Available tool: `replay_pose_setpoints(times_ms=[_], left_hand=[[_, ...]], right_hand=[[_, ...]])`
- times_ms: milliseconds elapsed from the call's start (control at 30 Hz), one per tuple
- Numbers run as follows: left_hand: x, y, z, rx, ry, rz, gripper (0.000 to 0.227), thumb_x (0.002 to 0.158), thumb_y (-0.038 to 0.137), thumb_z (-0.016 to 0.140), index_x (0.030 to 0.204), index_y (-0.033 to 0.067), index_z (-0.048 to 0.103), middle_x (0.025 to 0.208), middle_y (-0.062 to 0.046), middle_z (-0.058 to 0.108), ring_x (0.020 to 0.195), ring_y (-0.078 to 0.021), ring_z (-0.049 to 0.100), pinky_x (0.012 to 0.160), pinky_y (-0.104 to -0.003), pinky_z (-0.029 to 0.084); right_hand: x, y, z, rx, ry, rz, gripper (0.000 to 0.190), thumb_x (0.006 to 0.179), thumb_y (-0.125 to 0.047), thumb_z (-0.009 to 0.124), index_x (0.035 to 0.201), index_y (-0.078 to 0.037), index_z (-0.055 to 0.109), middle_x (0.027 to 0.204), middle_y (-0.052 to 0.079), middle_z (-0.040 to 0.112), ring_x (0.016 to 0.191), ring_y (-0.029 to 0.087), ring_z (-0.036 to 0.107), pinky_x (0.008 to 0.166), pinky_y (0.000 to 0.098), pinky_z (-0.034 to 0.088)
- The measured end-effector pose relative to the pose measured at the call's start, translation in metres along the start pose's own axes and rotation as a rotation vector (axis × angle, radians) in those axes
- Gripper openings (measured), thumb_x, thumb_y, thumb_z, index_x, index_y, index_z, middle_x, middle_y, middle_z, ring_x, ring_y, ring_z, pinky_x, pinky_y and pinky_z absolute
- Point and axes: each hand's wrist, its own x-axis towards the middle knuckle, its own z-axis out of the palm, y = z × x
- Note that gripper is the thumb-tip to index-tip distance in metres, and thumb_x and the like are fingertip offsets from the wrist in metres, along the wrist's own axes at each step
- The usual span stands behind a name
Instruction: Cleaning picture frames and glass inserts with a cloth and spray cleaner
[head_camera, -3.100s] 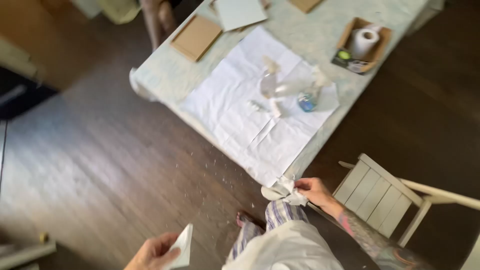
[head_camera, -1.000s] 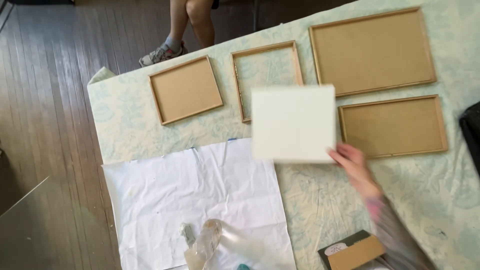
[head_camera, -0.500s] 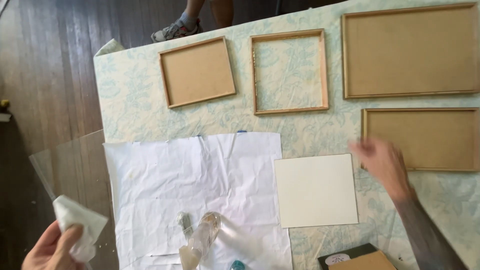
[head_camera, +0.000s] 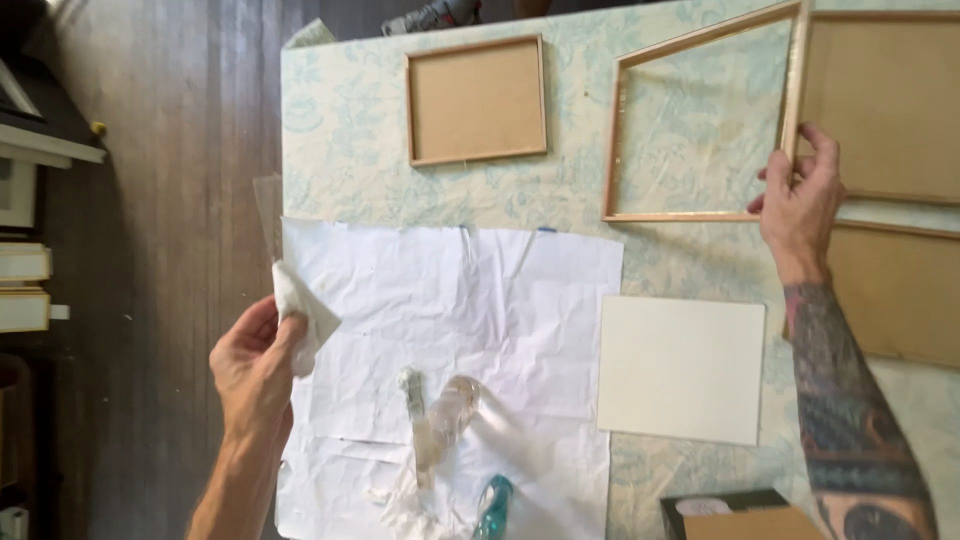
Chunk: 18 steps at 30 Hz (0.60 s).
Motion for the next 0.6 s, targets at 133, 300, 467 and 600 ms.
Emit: replay_pose_setpoints(times_ms=[133, 300, 467, 600], left_hand=[[0.012, -0.019, 0.015, -0.059, -0.043, 0.008, 0.039, 0.086, 0.011, 0.074, 0.124, 0.0004, 0.07, 0.105, -0.007, 0.074, 0.091, -0.0138, 0.068, 0.077, -0.029, 0.059], [0.032, -0.038, 0.048, 0.002, -0.269, 0.105, 0.042, 0.089, 0.013, 0.07, 0.13, 0.0011, 0.064, 0.119, -0.014, 0.07, 0.106, -0.0262, 0.07, 0.097, -0.045, 0.061], [0.039, -0.074, 0.096, -0.119, -0.242, 0.241, 0.027, 0.084, 0.006, 0.074, 0.111, 0.0008, 0.073, 0.083, -0.01, 0.07, 0.075, -0.0136, 0.067, 0.067, -0.031, 0.06], [0.041, -0.092, 0.11, -0.001, -0.28, 0.286, 0.025, 0.083, 0.008, 0.073, 0.107, -0.0004, 0.073, 0.081, -0.012, 0.072, 0.073, -0.0168, 0.068, 0.064, -0.033, 0.06]], right_hand=[[-0.082, -0.073, -0.036, -0.179, 0.022, 0.003, 0.046, 0.116, -0.017, 0.049, 0.156, 0.005, 0.051, 0.08, 0.013, 0.066, 0.052, 0.024, 0.063, 0.051, 0.0405, 0.051], [-0.158, -0.119, -0.046, -0.138, -0.009, 0.173, 0.051, 0.112, -0.02, 0.051, 0.159, -0.001, 0.049, 0.077, 0.009, 0.063, 0.049, 0.017, 0.057, 0.054, 0.0338, 0.052], [-0.205, -0.122, -0.014, 0.049, 0.005, 0.26, 0.05, 0.11, -0.012, 0.054, 0.157, 0.004, 0.045, 0.08, 0.021, 0.064, 0.049, 0.025, 0.06, 0.045, 0.0353, 0.051], [-0.227, -0.13, 0.005, 0.035, -0.008, 0.302, 0.05, 0.109, -0.015, 0.054, 0.155, 0.002, 0.046, 0.08, 0.02, 0.064, 0.049, 0.023, 0.061, 0.046, 0.0351, 0.051]])
